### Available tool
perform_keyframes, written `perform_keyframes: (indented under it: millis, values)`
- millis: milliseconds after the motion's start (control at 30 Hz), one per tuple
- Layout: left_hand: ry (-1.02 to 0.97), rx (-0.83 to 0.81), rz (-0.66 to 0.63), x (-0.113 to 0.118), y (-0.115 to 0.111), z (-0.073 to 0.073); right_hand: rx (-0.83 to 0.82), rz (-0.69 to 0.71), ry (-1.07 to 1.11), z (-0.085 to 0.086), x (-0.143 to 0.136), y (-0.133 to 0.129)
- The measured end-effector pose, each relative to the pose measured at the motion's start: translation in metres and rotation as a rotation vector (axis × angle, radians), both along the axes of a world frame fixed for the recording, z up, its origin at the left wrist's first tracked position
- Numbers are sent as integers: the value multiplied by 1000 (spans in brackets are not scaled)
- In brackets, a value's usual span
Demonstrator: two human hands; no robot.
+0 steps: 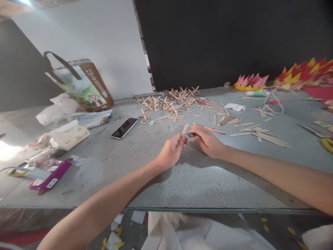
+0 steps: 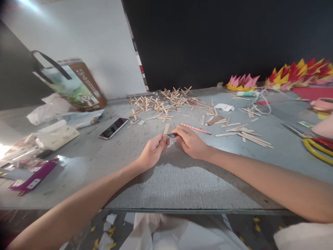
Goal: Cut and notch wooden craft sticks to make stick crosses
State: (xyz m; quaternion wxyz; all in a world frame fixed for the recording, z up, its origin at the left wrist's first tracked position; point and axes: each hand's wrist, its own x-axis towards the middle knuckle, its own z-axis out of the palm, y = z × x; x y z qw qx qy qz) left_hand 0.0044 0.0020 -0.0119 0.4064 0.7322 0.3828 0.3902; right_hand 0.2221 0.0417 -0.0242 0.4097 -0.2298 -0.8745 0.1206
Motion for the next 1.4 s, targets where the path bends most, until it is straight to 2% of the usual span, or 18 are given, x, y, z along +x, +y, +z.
perform_keyframes:
  millis: [133, 300, 367, 433, 533, 633, 1033, 1400]
  values:
    - [-61, -36, 9, 1, 2, -1, -20, -74, 1, 3, -1, -3]
    - [-3, -15, 129, 0, 5, -2, -188, -198, -21, 29, -6, -22]
    - [9, -8, 156, 0, 6, -2, -299, -183, -25, 38, -11, -32]
    - [30, 10, 160, 0, 6, -2, -476, -165, 4, 44, -16, -41]
    - [87, 54, 155, 1, 4, 1, -760, -101, 66, 45, -23, -49]
    - [119, 83, 156, 3, 2, 4, -933, -85, 105, 45, -28, -52]
    - [159, 66, 157, 4, 0, 4, -1007, -95, 101, 53, -31, -57]
    - [159, 95, 148, 3, 2, 2, -1123, -2, 206, 52, -31, -56]
